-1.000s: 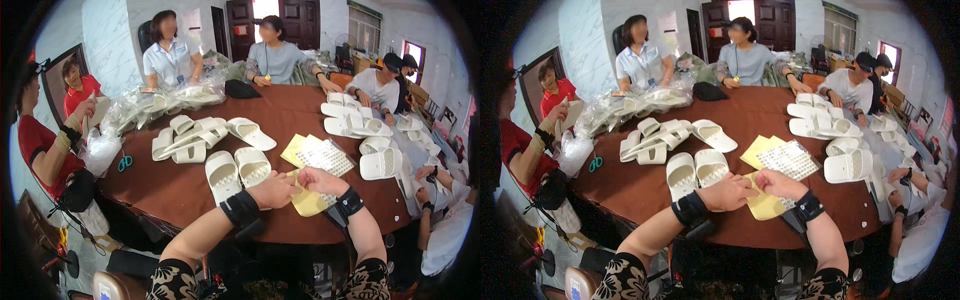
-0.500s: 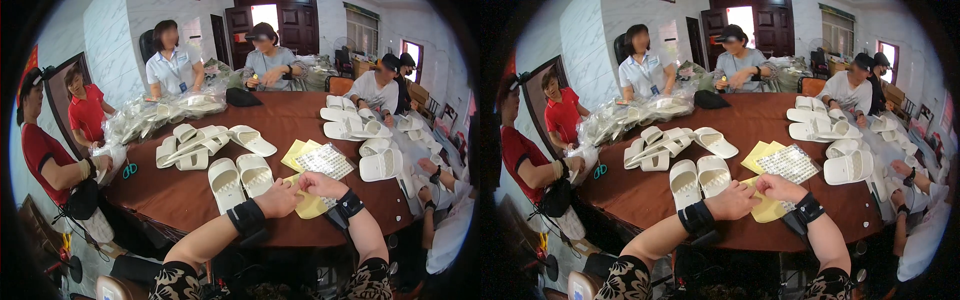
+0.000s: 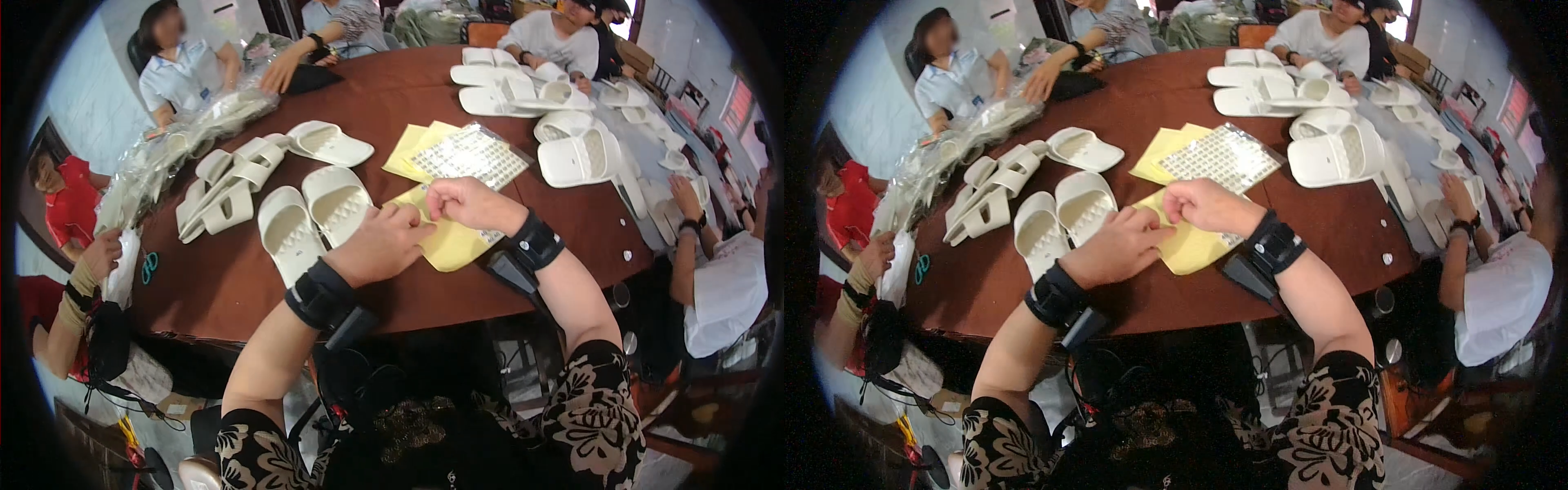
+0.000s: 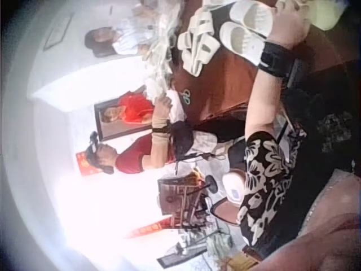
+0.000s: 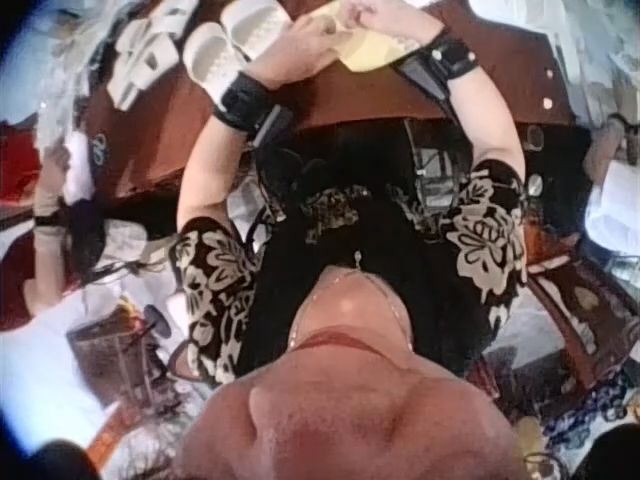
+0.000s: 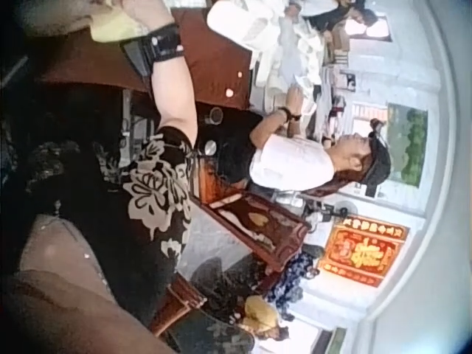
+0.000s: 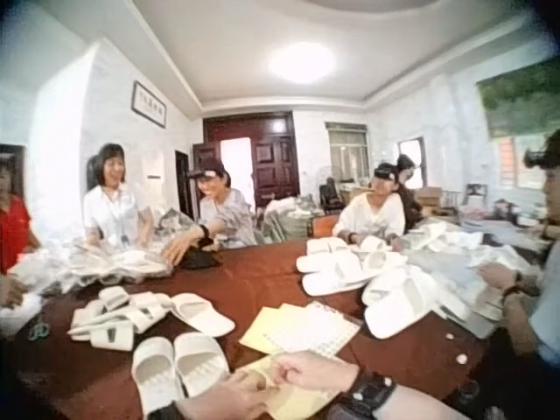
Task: Inspecting slippers and applying small yellow size labels to them at a workstation.
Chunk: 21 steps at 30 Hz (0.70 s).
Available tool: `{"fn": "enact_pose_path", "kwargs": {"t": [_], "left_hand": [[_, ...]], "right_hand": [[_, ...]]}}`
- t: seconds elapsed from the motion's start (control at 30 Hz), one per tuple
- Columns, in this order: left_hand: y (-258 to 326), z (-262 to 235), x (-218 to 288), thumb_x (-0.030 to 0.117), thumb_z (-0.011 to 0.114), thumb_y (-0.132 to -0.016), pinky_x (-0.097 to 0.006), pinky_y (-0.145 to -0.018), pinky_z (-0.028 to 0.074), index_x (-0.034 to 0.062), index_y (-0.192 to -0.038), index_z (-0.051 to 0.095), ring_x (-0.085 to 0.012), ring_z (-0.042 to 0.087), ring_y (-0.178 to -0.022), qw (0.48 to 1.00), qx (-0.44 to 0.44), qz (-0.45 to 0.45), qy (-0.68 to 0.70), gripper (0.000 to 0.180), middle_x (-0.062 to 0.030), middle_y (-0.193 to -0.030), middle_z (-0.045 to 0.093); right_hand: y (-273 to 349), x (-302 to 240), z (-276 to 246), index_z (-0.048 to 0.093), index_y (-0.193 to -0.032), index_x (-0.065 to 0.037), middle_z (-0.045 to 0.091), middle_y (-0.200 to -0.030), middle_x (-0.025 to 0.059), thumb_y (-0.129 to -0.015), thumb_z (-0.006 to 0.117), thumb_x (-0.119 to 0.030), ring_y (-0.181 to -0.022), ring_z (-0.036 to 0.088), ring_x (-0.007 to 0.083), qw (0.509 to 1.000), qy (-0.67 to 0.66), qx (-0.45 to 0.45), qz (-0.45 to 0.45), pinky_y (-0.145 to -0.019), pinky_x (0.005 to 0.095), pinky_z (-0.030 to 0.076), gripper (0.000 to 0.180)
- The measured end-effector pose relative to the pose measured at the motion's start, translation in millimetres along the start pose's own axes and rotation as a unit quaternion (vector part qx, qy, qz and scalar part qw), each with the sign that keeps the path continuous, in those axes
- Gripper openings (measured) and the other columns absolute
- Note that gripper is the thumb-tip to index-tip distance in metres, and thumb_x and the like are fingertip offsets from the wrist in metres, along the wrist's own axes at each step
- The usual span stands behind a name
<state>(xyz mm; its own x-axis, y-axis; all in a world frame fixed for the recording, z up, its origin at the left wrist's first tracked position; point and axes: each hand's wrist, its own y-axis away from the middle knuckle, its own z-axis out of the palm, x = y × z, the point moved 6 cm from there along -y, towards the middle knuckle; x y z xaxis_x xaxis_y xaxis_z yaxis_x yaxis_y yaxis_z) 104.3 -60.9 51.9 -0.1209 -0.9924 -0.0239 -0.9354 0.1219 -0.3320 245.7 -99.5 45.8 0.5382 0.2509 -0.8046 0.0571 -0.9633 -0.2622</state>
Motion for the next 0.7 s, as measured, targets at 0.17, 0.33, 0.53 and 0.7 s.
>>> {"fn": "enact_pose_path", "kwargs": {"t": [0.17, 0.33, 0.53, 0.7], "left_hand": [[-1.4, -1.8, -2.8, 0.020, 0.062, -0.082, -0.042, -0.088, 0.041, 0.0156, -0.118, 0.059, -0.0276, 0.048, -0.105, 0.996, -0.051, -0.052, 0.049, 0.036, -0.0060, -0.109, 0.052], [-1.5, -3.3, -1.7, 0.020, 0.062, -0.082, -0.042, -0.090, 0.040, 0.0157, -0.119, 0.059, -0.0284, 0.048, -0.106, 0.996, -0.054, -0.049, 0.052, 0.037, -0.0066, -0.111, 0.051], [0.1, -4.2, -3.1, 0.020, 0.062, -0.083, -0.042, -0.090, 0.040, 0.0143, -0.118, 0.059, -0.0288, 0.048, -0.105, 0.995, -0.049, -0.054, 0.063, 0.035, -0.0072, -0.111, 0.052], [-0.8, -5.5, -4.2, 0.019, 0.062, -0.083, -0.040, -0.090, 0.039, 0.0129, -0.115, 0.060, -0.0285, 0.049, -0.103, 0.994, -0.047, -0.055, 0.077, 0.033, -0.0079, -0.109, 0.053]], "right_hand": [[0.0, 0.8, 1.2, 0.058, -0.082, -0.002, 0.063, -0.075, 0.0060, -0.075, 0.044, 0.008, -0.073, 0.059, 0.0162, 1.000, -0.014, -0.002, 0.012, -0.069, 0.0287, 0.048, 0.018], [2.3, -3.1, 0.2, 0.058, -0.081, -0.003, 0.063, -0.074, 0.0058, -0.075, 0.044, 0.006, -0.072, 0.059, 0.0169, 0.999, 0.041, -0.009, 0.025, -0.068, 0.0301, 0.047, 0.018], [4.6, -5.1, -3.5, 0.060, -0.080, -0.004, 0.064, -0.074, 0.0071, -0.075, 0.044, 0.005, -0.071, 0.060, 0.0183, 0.996, 0.079, -0.019, 0.023, -0.066, 0.0310, 0.048, 0.019], [7.3, -5.6, -5.6, 0.059, -0.082, -0.002, 0.066, -0.077, 0.0067, -0.072, 0.041, 0.010, -0.074, 0.060, 0.0152, 0.995, 0.091, -0.044, 0.020, -0.069, 0.0291, 0.047, 0.024]]}}
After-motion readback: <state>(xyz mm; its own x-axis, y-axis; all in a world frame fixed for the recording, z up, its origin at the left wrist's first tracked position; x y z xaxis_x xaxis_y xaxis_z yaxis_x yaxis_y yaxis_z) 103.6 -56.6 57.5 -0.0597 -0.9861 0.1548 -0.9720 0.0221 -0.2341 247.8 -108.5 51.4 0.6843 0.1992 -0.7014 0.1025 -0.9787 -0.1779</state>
